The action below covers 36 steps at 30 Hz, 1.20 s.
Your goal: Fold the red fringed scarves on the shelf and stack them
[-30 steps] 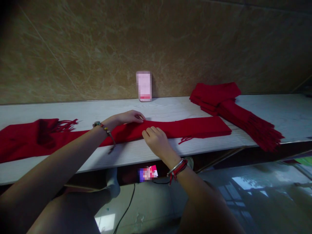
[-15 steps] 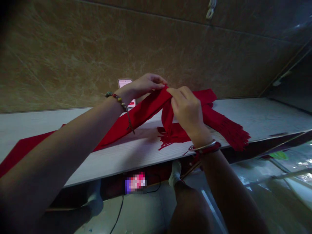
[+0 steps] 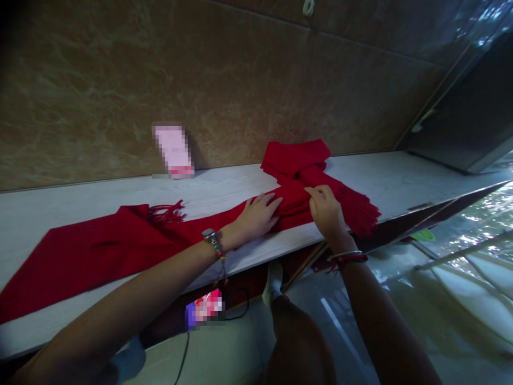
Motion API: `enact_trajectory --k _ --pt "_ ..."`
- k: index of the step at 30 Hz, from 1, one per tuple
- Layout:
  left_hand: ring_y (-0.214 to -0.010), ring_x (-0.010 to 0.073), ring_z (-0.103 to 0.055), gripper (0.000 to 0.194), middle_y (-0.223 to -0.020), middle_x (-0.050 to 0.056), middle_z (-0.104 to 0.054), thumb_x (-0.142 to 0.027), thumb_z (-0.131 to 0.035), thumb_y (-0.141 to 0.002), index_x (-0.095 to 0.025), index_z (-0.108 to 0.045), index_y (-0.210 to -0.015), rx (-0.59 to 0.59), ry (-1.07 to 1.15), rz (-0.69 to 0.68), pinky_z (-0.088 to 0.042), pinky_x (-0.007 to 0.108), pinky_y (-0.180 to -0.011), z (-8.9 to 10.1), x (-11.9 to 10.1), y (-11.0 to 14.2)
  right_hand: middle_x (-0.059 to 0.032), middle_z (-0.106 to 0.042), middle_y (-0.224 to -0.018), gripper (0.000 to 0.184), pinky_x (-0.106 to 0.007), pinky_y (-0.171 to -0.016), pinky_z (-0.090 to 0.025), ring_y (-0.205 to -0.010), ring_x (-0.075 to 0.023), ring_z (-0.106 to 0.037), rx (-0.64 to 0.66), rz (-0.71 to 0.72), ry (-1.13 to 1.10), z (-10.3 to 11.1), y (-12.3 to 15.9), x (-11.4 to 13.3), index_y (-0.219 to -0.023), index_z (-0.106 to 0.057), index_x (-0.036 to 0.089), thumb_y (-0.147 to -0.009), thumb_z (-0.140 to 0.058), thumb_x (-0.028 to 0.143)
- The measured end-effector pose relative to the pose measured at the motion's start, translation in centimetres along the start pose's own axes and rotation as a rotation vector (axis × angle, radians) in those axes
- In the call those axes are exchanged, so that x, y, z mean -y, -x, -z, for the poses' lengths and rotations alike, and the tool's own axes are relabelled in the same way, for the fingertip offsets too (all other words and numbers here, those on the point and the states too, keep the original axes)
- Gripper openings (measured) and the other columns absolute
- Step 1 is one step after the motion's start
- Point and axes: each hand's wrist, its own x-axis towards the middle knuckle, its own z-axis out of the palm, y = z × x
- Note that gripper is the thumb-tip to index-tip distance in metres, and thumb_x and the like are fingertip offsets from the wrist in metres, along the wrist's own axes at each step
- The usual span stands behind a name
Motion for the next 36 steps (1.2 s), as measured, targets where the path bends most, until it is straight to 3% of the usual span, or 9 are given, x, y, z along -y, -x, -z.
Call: enact_trajectory --k 7,15,22,26,31,36 --pt "-0.135 0.0319 -0.030 0.061 -0.150 0.018 -0.028 -0.008 -0.035 -0.085 -0.014 -0.025 -0.145 -0.039 0.017 0.001 -0.036 0.049 -0.103 0.3 1.4 0.7 -0.0106 -0.058 -0.094 0.032 -0.039 -0.078 -0.050 -0.085 -0.0217 -0.058 -0.015 -0.032 0.022 1.9 -2.5 0.7 -0.102 -0.066 0.021 -0.085 -0.039 0.014" --pt "-0.138 0.0330 -0.024 0.062 -0.152 0.015 -0.026 -0.014 -0.045 -0.084 -0.016 -0.029 -0.144 0.135 -0.042 -0.003 -0.033 0.047 -0.107 0.2 2.6 1.6 -0.0093 -0.057 -0.086 0.031 -0.031 -0.064 -0.051 -0.071 -0.0192 -0.059 0.182 -0.046 0.071 0.7 1.8 0.5 -0.095 -0.067 0.017 -0.083 -0.039 0.012" --pt "-0.140 0.0291 -0.021 0.063 -0.154 0.014 -0.020 -0.022 -0.045 -0.086 -0.018 -0.025 -0.146 0.197 0.013 -0.104 -0.031 0.046 -0.108 0.7 3.6 1.8 -0.0093 -0.058 -0.086 0.026 -0.033 -0.065 -0.052 -0.073 -0.0198 -0.059 0.012 -0.096 0.091 2.2 2.3 2.0 -0.089 -0.067 0.019 -0.082 -0.042 0.013" --pt "-0.140 0.0288 -0.020 0.062 -0.154 0.012 -0.021 -0.026 -0.044 -0.088 -0.019 -0.025 -0.146 0.183 0.019 -0.186 -0.030 0.047 -0.108 0.4 4.5 1.9 -0.0089 -0.056 -0.081 0.027 -0.038 -0.071 -0.052 -0.074 -0.0222 -0.058 0.025 -0.141 0.071 2.6 3.8 2.7 -0.089 -0.065 0.020 -0.081 -0.040 0.012" --pt "-0.140 0.0292 -0.019 0.059 -0.154 0.012 -0.022 -0.027 -0.043 -0.088 -0.019 -0.027 -0.145 0.153 -0.005 -0.224 -0.031 0.049 -0.108 0.0 4.9 2.3 -0.0102 -0.054 -0.084 0.029 -0.043 -0.073 -0.051 -0.078 -0.0250 -0.056 0.023 -0.233 0.053 1.5 5.8 3.5 -0.093 -0.062 0.021 -0.081 -0.038 0.011" --pt "-0.140 0.0313 -0.020 0.057 -0.153 0.012 -0.024 -0.030 -0.040 -0.090 -0.018 -0.029 -0.144 0.062 -0.098 -0.077 -0.032 0.050 -0.106 -0.3 6.1 4.4 -0.0109 -0.055 -0.086 0.028 -0.039 -0.077 -0.050 -0.078 -0.0237 -0.057 0.195 -0.117 -0.059 -1.6 2.1 3.1 -0.088 -0.062 0.016 -0.077 -0.038 0.007"
